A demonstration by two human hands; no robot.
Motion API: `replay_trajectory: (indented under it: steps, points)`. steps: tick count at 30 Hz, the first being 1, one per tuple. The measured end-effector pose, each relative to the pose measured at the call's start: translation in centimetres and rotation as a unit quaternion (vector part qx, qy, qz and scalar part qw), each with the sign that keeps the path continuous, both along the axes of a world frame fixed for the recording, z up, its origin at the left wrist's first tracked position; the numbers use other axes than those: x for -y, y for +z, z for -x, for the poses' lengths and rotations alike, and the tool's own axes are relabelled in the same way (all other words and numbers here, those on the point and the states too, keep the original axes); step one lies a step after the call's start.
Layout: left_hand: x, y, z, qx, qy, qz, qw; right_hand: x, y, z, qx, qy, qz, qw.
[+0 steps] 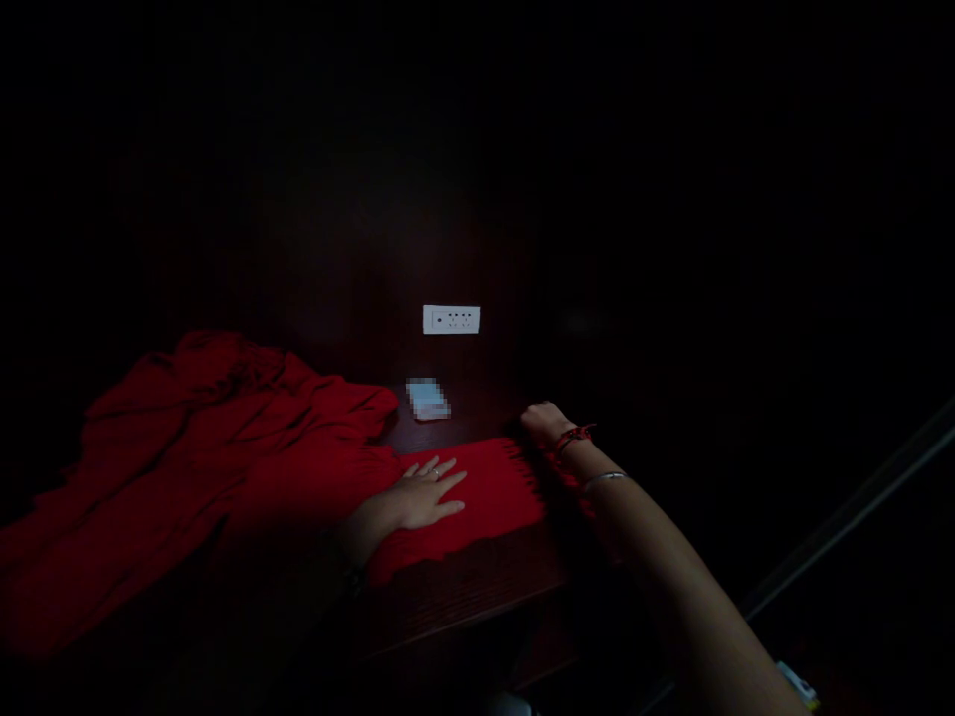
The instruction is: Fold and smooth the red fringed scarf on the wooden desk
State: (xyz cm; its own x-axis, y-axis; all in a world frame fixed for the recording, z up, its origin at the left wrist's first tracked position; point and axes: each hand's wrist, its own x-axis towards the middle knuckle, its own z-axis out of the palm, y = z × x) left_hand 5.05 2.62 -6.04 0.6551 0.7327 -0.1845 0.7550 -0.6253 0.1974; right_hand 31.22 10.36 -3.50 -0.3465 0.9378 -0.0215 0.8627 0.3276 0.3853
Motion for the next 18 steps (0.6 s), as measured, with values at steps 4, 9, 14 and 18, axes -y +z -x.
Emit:
replay_trajectory:
  steps: [4, 9, 14, 18]
  points:
    - [0.0, 0.0, 0.0, -0.003, -0.001, 0.004, 1.0, 0.5, -0.6, 1.7, -0.07, 0.122, 0.017, 0.99]
    - [0.0, -0.1, -0.1, -0.003, 0.003, 0.006, 1.0, 0.6, -2.1, 0.0, -0.039, 0.046, 0.02, 0.998]
    - [0.0, 0.0, -0.1, -0.007, 0.002, 0.008, 1.0, 0.5, -1.5, -3.2, -0.018, -0.024, -0.001, 1.0]
    - [0.0, 0.1, 0.0, -0.004, 0.003, 0.006, 1.0, 0.8, -1.5, -1.1, -0.067, 0.05, -0.006, 0.996]
